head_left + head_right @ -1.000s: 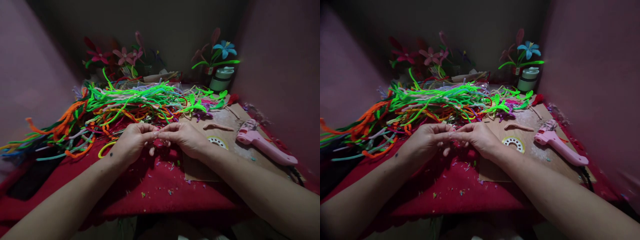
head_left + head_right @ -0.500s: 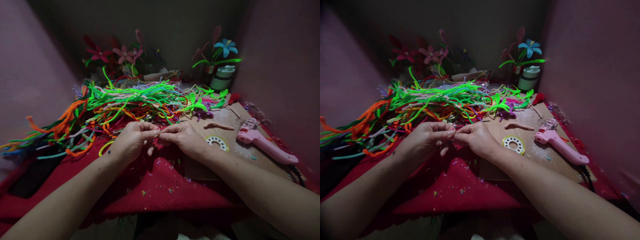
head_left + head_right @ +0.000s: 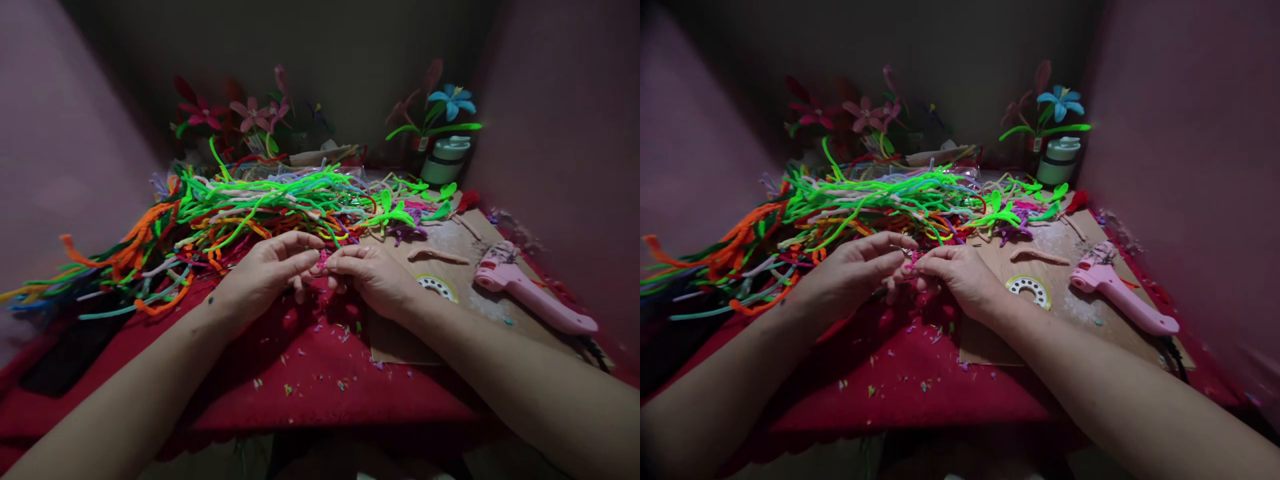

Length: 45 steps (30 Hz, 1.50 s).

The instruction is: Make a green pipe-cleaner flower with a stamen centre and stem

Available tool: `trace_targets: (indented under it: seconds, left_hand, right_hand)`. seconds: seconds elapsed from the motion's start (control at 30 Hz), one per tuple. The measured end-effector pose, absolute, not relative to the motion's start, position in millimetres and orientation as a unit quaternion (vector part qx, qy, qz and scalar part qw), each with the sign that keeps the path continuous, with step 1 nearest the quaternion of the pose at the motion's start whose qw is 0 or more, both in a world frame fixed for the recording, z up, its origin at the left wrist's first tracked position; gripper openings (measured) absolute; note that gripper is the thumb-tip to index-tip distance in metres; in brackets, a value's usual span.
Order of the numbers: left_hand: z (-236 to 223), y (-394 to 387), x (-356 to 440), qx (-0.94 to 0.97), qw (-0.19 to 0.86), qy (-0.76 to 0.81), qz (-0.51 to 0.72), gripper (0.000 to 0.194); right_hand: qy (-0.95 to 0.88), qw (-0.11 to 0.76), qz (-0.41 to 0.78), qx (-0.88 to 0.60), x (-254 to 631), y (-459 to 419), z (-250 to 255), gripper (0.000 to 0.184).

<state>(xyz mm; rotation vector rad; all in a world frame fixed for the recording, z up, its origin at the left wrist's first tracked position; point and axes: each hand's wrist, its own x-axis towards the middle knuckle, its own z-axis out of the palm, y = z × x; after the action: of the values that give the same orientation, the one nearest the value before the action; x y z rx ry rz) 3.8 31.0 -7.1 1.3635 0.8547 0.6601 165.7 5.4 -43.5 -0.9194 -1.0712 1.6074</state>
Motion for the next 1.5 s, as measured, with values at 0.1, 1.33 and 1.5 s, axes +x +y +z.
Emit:
trace_targets:
  seconds: [0.1,1.33,1.5]
  left_hand:
    - [-1.5,30.8,3.0,0.665,0.596,0.376,0.246,0.036]
    - [-17.9,36.2,-13.3,0.945,-0.136,0.133,0.265,0.021]
    - [-21.0,33.2,-12.5,0.936,-0.141,0.145,0.287,0.021]
  right_hand:
    - [-0.434,0.476,0.670,-0.368,166.9,5.3,-42.3,0.009]
    - [-0.480,0.484,0.624,-0.382,167.6,1.8,-38.6,0.010]
    - [-0.470,0.509,0.612,-0.381,166.1,0.9,-39.3,0.012]
